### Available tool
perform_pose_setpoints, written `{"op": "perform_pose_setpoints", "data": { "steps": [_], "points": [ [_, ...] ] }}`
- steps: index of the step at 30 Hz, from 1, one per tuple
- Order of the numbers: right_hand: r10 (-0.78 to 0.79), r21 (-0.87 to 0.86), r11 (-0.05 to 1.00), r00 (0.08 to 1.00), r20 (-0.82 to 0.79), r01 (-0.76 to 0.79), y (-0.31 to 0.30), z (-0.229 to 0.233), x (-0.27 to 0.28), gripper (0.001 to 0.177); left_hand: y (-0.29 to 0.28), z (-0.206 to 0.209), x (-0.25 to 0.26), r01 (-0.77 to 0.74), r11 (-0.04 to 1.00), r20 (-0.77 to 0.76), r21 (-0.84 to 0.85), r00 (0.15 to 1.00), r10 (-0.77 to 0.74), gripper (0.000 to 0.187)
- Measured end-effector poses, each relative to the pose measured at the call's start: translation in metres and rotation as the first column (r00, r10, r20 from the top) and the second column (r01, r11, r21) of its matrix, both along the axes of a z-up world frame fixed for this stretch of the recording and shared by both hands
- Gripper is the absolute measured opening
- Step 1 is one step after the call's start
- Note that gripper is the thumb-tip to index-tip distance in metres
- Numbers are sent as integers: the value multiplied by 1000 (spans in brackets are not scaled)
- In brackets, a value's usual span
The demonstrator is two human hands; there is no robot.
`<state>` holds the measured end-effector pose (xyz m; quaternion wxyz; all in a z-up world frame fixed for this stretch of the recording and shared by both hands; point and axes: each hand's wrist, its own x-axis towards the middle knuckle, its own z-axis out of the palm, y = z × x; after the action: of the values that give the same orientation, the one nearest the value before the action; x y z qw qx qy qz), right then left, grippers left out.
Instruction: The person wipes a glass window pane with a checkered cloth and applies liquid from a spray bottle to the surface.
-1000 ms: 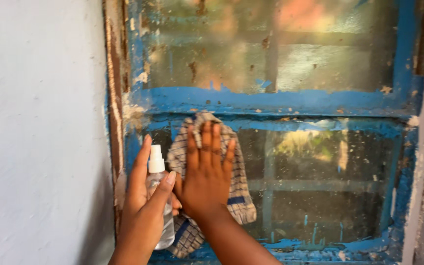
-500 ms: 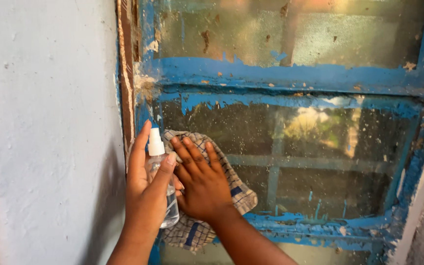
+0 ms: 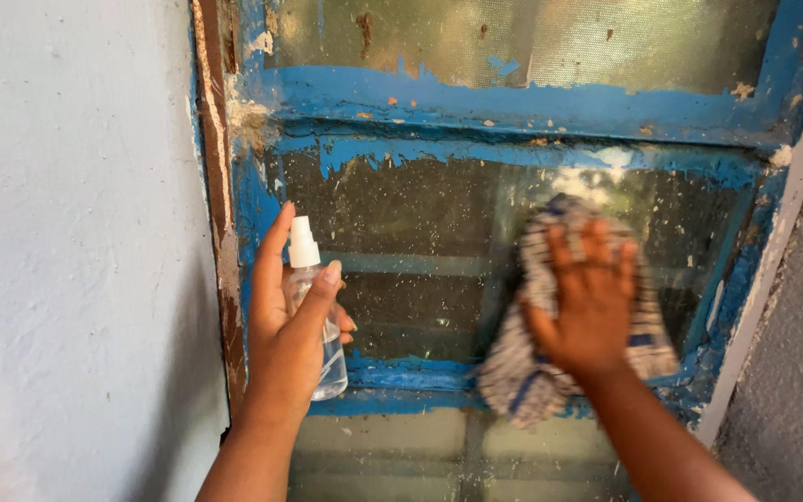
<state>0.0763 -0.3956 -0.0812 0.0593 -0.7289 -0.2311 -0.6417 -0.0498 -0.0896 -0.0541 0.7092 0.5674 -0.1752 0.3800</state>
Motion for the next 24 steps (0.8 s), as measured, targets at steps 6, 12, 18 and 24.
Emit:
{"op": "perform_pose_setpoints", "data": {
  "steps": [6,12,18,24],
  "points": [
    [-35,212,976,997,-64,48,-35,-9,2,84,2,1,-9,-40,996,-53,77,998,44,74],
    [-9,315,949,999,-37,20,13,-11,4,87,6,6,-3,-32,997,-27,67,999,34,73],
    [12,296,955,999,-36,0,84,-2,-2,85,13,9,-2,-45,998,-119,49,992,51,75],
    [76,252,965,997,0,-74,165,55,-8,87,29,22,1,-101,993,-27,60,994,103,75]
  ]
}}
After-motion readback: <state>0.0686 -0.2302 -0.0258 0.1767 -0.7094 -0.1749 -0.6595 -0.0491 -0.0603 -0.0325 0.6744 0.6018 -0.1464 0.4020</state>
